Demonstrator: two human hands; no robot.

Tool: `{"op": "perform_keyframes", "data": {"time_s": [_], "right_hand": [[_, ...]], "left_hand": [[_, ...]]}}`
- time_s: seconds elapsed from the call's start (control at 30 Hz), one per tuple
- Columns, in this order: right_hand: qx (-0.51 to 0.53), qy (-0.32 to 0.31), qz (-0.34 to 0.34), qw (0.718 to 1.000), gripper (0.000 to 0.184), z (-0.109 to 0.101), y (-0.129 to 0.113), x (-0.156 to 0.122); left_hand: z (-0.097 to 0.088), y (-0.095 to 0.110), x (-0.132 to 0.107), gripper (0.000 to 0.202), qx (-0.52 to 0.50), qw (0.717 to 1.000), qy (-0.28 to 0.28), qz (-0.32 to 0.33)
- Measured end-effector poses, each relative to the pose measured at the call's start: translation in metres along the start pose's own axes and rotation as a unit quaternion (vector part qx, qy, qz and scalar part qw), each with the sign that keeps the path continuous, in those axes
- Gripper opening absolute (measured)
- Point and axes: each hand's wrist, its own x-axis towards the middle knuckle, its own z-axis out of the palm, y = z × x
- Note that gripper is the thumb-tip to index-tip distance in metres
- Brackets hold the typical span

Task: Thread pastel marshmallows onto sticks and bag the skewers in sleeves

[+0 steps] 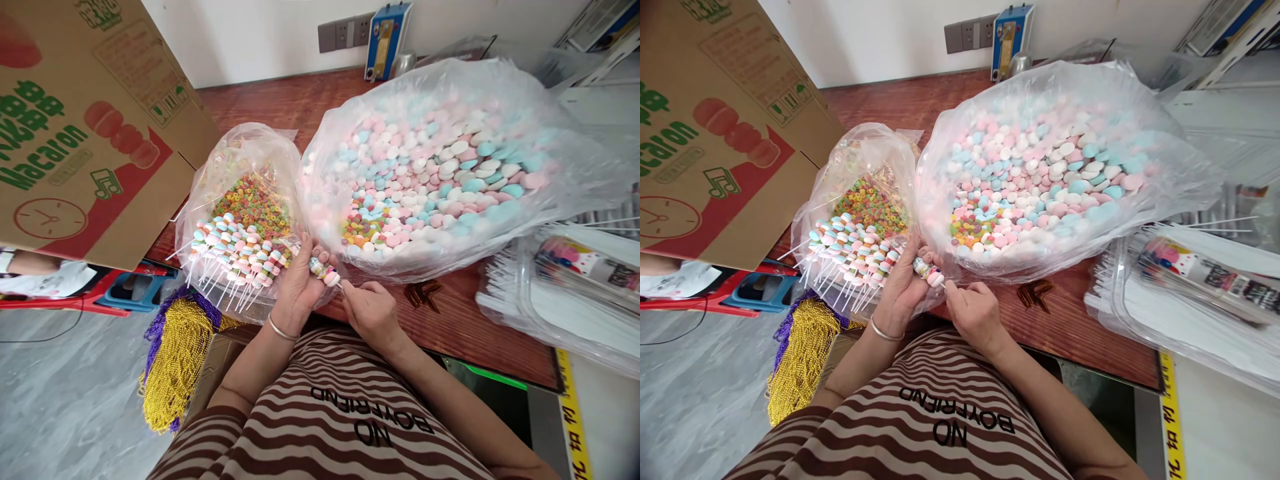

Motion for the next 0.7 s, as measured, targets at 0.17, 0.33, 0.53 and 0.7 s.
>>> {"op": "perform_keyframes", "data": {"time_s": [0.17, 0.33, 0.53, 0.7], "right_hand": [[0.487, -0.059, 0.290, 0.822, 0.033, 0.002, -0.021, 0.009], [0.647, -0.095, 0.349, 0.672, 0.029, 0.002, -0.020, 0.009], [0.304, -0.084, 0.196, 0.929, 0.031, -0.001, -0.010, -0.002], [-0.171, 0.041, -0.139, 0.974, 0.029, -0.001, 0.000, -0.008]], "left_hand": [[-0.003, -0.011, -0.005, 0.024, -0.016, 0.999, -0.033, 0.001], [-0.005, 0.001, -0.005, 0.017, -0.010, 0.997, -0.056, 0.047], [-0.005, 0.006, 0.000, 0.026, -0.035, 0.999, 0.000, 0.029], [-0.007, 0.005, 0.005, 0.024, -0.035, 0.999, 0.023, 0.025]]}}
